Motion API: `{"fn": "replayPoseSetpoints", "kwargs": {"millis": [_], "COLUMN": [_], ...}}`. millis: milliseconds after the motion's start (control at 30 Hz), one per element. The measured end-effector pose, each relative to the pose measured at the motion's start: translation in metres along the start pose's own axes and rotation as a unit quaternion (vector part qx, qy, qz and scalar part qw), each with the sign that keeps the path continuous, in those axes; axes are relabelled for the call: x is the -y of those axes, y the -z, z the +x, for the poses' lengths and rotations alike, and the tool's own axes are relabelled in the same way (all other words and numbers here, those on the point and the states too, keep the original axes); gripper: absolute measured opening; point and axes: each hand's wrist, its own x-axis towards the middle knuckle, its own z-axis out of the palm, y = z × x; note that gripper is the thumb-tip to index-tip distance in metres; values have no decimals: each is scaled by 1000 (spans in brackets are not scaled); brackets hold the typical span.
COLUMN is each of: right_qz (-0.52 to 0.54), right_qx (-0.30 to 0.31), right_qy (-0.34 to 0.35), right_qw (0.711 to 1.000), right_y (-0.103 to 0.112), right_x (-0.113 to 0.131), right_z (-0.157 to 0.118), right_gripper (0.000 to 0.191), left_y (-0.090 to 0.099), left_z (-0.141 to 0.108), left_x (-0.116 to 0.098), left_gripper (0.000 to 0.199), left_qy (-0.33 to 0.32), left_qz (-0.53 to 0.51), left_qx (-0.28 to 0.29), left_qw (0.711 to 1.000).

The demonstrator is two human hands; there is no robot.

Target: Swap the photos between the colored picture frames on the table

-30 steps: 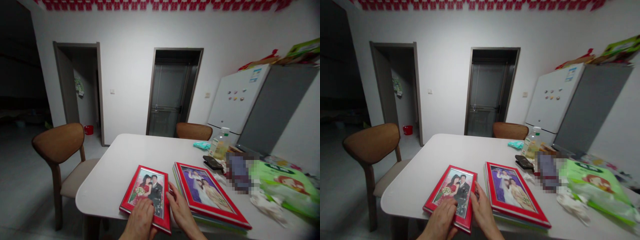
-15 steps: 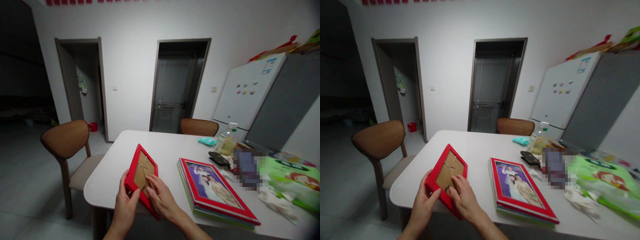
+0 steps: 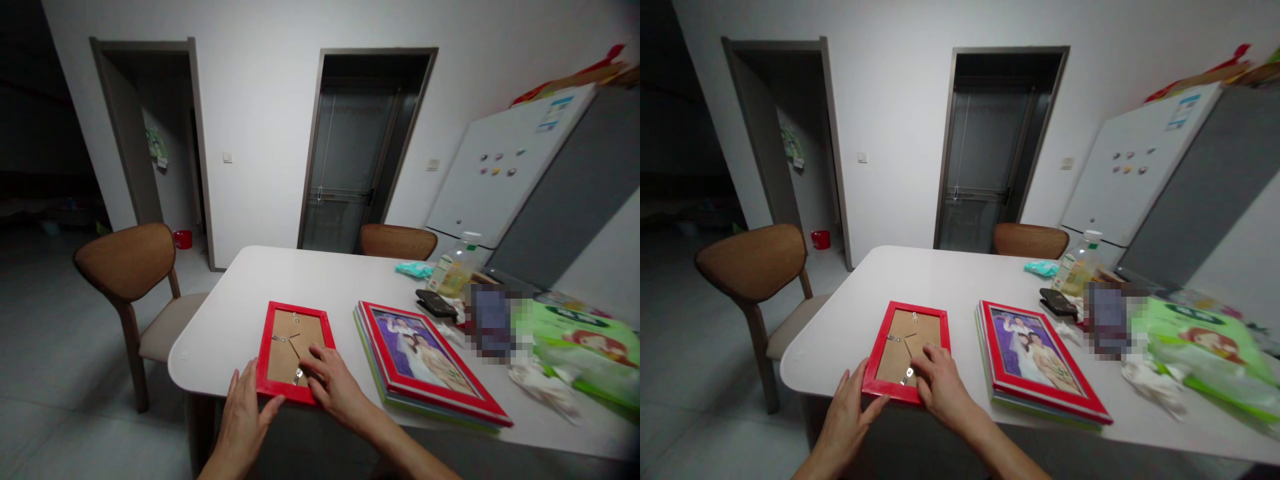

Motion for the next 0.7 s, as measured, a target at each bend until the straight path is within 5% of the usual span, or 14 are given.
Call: {"fn": "replayPoseSetpoints", "kwargs": {"millis": [267, 433, 700], "right_qz": [-16, 12, 30], "right_qx": [30, 92, 39], "right_qy": [16, 64, 51], "right_qw": [999, 994, 997], "right_y": [6, 6, 1], "right_x": [1, 8, 4], "right_z": [2, 17, 24], "right_gripper": [29, 21, 26], "left_y": [4, 15, 16], "left_z": [2, 19, 20], "left_x": [1, -15, -20], "left_gripper": [51, 40, 36], "left_qy": [-79, -124, -122], "left_qz": [56, 4, -20], "left_qx": [25, 128, 136], "left_qw": [995, 984, 983]}}
